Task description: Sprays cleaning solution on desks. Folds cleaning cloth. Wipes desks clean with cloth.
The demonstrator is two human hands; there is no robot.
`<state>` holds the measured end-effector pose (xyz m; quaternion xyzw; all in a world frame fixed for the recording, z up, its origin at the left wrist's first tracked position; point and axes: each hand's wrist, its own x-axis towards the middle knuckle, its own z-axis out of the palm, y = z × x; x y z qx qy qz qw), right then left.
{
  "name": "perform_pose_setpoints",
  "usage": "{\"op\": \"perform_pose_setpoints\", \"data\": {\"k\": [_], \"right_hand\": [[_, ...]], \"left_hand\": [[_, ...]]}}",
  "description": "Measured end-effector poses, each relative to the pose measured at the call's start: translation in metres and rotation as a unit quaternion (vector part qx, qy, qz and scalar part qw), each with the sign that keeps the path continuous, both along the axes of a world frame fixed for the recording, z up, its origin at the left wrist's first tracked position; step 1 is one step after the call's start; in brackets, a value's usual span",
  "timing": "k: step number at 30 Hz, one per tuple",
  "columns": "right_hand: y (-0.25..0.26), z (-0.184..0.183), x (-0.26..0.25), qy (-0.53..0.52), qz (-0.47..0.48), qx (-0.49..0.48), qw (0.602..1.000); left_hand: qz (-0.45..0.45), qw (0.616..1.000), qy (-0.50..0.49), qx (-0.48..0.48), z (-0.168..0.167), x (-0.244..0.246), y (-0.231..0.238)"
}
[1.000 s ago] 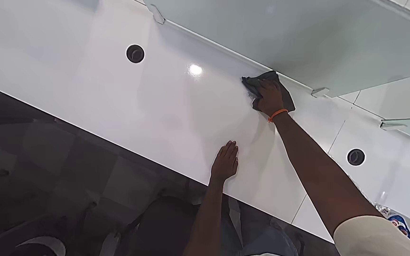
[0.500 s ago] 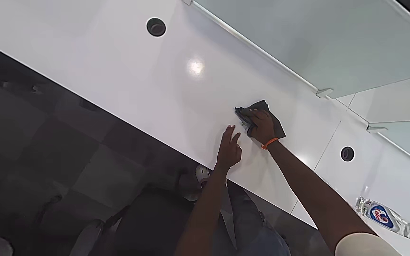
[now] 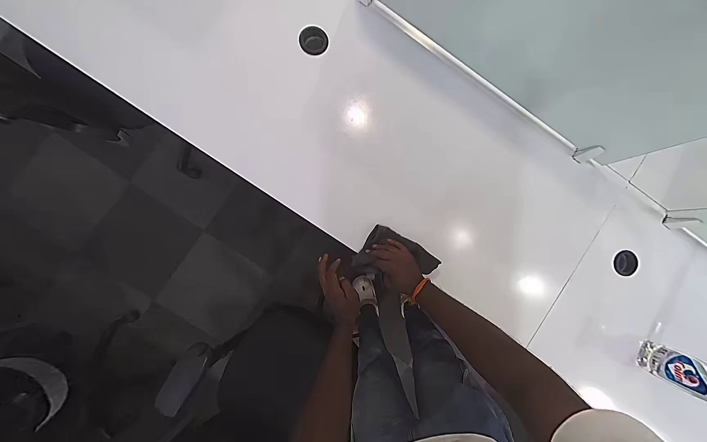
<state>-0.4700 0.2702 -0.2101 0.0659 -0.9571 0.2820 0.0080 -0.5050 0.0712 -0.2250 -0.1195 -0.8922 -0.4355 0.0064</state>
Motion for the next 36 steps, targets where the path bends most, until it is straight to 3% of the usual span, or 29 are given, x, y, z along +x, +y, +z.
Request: {"op": "perform_pose_setpoints", "data": {"k": [5, 7, 10, 13, 16, 18, 20, 22, 25, 27, 31, 33, 36], "right_hand": [[-0.011, 0.028, 0.042, -0.109, 0.134, -0.061, 0.983], [-0.006, 0.04, 0.065, -0.158, 0.133, -0.12, 0.971], [0.021, 0.065, 0.102, -0.131, -0.027, -0.218, 0.967], [0.055, 0.095, 0.117, -0.042, -0.188, -0.23, 0.954], [0.079, 0.128, 0.109, 0.035, -0.268, -0.177, 0.946], [0.086, 0.136, 0.099, 0.001, -0.283, -0.094, 0.954], [0.089, 0.126, 0.088, -0.13, -0.271, 0.029, 0.953], [0.094, 0.11, 0.082, -0.24, -0.27, 0.111, 0.926], [0.101, 0.1, 0.078, -0.184, -0.301, 0.129, 0.927], [0.101, 0.096, 0.084, -0.14, -0.301, 0.115, 0.936], [0.096, 0.074, 0.094, -0.091, -0.243, 0.085, 0.962], [0.09, 0.054, 0.099, -0.098, -0.208, 0.094, 0.969], [0.079, 0.03, 0.099, -0.127, -0.159, 0.164, 0.965]], "left_hand": [[0.003, 1.0, -0.017, -0.021, 0.004, 0.021, -0.025], [0.01, 0.999, -0.032, -0.027, 0.006, 0.026, -0.031], [0.014, 0.998, -0.047, -0.025, 0.008, 0.029, -0.031], [0.013, 0.999, -0.045, -0.015, 0.007, 0.027, -0.024], [0.009, 0.999, -0.034, -0.018, 0.01, 0.023, -0.007], [0.006, 0.999, -0.028, -0.016, 0.013, 0.019, 0.005], [0.003, 0.999, -0.028, -0.024, 0.015, 0.016, 0.013], [-0.007, 0.999, -0.028, -0.044, 0.021, 0.018, 0.023], [-0.041, 0.996, -0.038, -0.073, 0.032, 0.023, 0.039], [-0.09, 0.984, -0.097, -0.122, 0.044, 0.035, 0.055], [-0.195, 0.893, -0.328, -0.24, 0.069, 0.047, 0.094], [-0.195, 0.857, -0.403, -0.255, 0.071, 0.05, 0.106], [-0.152, 0.859, -0.446, -0.203, 0.066, 0.048, 0.11]]}}
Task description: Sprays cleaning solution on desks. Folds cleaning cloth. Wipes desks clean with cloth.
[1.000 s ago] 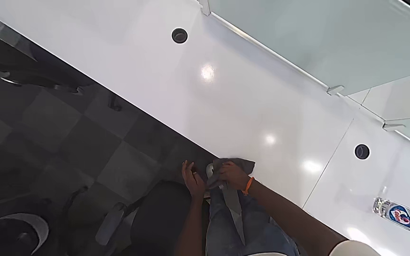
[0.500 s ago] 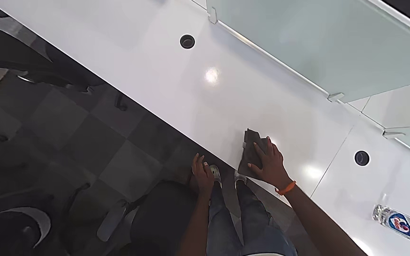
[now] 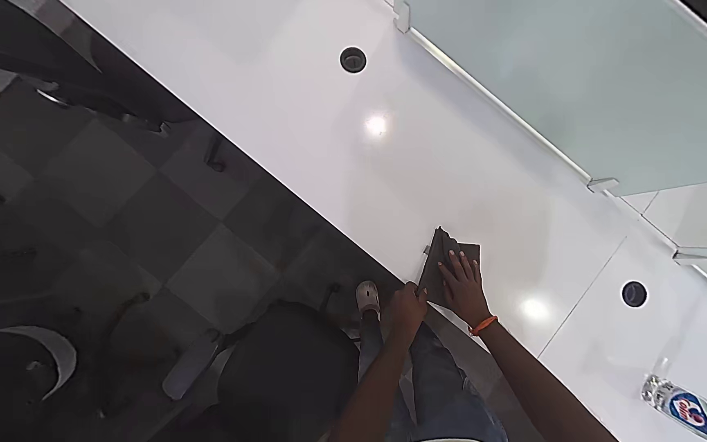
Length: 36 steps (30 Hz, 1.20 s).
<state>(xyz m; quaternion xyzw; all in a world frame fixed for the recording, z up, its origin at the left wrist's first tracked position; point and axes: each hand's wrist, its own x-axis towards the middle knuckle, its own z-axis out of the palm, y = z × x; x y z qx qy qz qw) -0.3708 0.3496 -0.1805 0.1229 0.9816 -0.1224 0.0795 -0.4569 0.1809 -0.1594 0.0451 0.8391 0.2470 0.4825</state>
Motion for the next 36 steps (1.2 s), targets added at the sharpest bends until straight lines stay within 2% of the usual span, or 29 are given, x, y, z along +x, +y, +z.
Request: {"op": "perform_pose_setpoints", "data": {"k": [4, 9, 11, 15, 20, 25, 32, 36], "right_hand": [[-0.02, -0.013, -0.018, 0.022, 0.053, 0.031, 0.998], [-0.052, -0.023, -0.059, 0.05, 0.192, 0.001, 0.98], [-0.062, -0.026, -0.075, 0.051, 0.204, -0.01, 0.978], [-0.072, -0.031, -0.104, 0.072, 0.168, -0.032, 0.983], [-0.086, -0.039, -0.14, 0.141, 0.105, -0.061, 0.982], [-0.108, -0.038, -0.187, 0.12, 0.048, -0.045, 0.991], [-0.142, -0.036, -0.258, 0.107, -0.033, -0.061, 0.992], [-0.142, -0.033, -0.28, 0.096, -0.022, -0.076, 0.992]], "left_hand": [[0.089, 0.995, -0.009, 0.049, 0.0, -0.024, -0.018], [0.145, 0.987, 0.043, 0.055, -0.01, -0.061, -0.045], [0.176, 0.98, 0.062, 0.066, -0.015, -0.072, -0.053], [0.24, 0.963, 0.083, 0.093, -0.017, -0.091, -0.059], [0.348, 0.922, 0.126, 0.117, -0.02, -0.12, -0.066], [0.391, 0.901, 0.157, 0.102, -0.02, -0.166, -0.064], [0.408, 0.853, 0.322, 0.046, -0.016, -0.212, -0.072], [0.342, 0.846, 0.404, 0.061, -0.023, -0.211, -0.062]]}}
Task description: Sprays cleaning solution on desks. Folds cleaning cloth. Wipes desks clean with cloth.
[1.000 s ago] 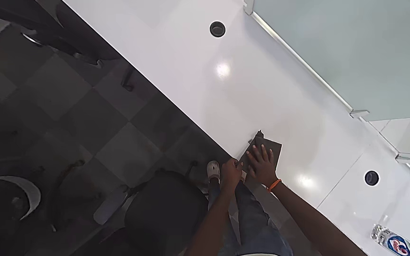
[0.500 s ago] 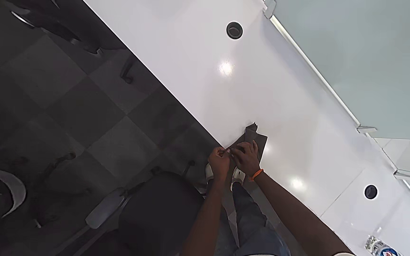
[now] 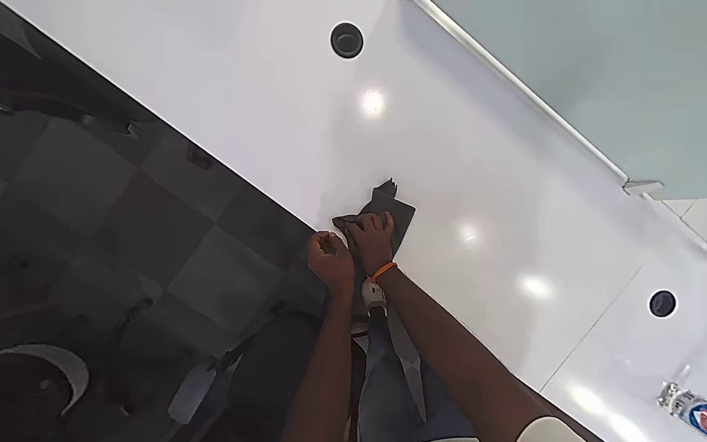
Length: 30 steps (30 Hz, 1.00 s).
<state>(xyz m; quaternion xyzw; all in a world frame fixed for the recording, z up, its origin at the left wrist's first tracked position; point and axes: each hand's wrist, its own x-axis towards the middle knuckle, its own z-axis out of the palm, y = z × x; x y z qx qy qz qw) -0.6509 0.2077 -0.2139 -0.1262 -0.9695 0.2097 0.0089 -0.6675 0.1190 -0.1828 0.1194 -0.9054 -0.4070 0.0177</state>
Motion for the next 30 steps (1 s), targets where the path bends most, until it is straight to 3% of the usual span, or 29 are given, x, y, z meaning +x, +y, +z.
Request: {"op": "perform_pose_setpoints", "data": {"k": [4, 9, 14, 19, 21, 25, 30], "right_hand": [[0.057, 0.002, 0.012, 0.012, -0.011, -0.004, 1.0], [0.196, 0.01, 0.072, 0.023, -0.187, 0.074, 0.979], [0.269, 0.009, 0.125, -0.021, -0.299, 0.112, 0.947], [0.236, 0.013, 0.173, -0.061, -0.299, 0.113, 0.945], [0.199, 0.013, 0.191, -0.065, -0.267, 0.106, 0.956], [0.136, 0.007, 0.192, -0.009, -0.209, 0.072, 0.975], [0.148, -0.004, 0.159, 0.035, -0.179, 0.086, 0.98]], "left_hand": [[-0.09, 0.995, 0.023, -0.044, -0.002, 0.007, 0.016], [-0.183, 0.979, 0.039, -0.084, -0.007, 0.017, 0.014], [-0.21, 0.973, 0.034, -0.088, 0.001, 0.025, 0.0], [-0.352, 0.934, 0.037, -0.048, -0.011, 0.041, 0.03], [-0.437, 0.898, 0.03, -0.046, -0.01, 0.047, 0.058], [-0.569, 0.808, 0.13, -0.082, -0.02, 0.04, 0.102], [-0.678, 0.72, 0.134, -0.067, -0.038, 0.023, 0.132]]}}
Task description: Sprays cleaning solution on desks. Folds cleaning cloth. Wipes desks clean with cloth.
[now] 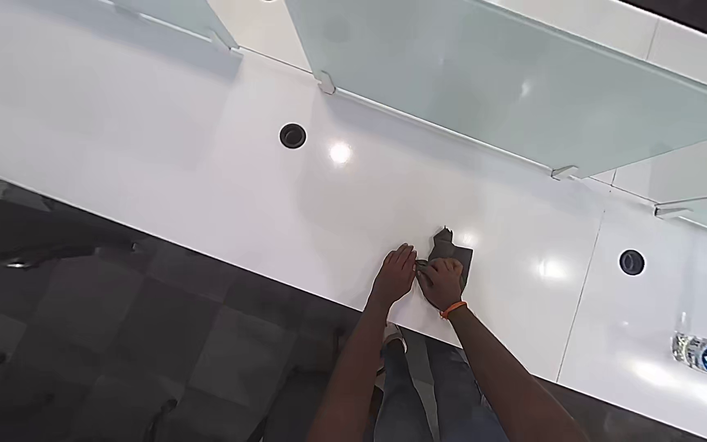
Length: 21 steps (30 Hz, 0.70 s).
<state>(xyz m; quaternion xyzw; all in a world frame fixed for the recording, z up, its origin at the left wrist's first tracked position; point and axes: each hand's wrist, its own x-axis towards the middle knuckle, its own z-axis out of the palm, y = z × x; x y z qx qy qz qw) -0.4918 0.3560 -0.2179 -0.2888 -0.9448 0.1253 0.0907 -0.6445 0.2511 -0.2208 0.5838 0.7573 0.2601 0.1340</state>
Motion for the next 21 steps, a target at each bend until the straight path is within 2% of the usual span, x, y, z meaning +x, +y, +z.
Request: {"op": "perform_pose_setpoints", "data": {"k": [3, 6, 14, 21], "right_hand": [[0.027, 0.005, -0.026, -0.011, 0.026, -0.015, 0.999], [0.053, 0.007, -0.051, -0.029, 0.026, -0.027, 0.999], [0.092, 0.008, -0.085, -0.04, -0.023, -0.044, 0.998], [0.127, 0.007, -0.115, -0.03, -0.069, -0.022, 0.997]], "left_hand": [[-0.043, 0.999, -0.012, 0.001, -0.006, -0.001, 0.017], [-0.015, 1.0, -0.011, -0.002, -0.01, -0.005, 0.031], [-0.007, 0.999, 0.04, -0.032, -0.008, -0.006, 0.042], [-0.026, 0.995, 0.045, -0.083, -0.006, -0.009, 0.043]]}}
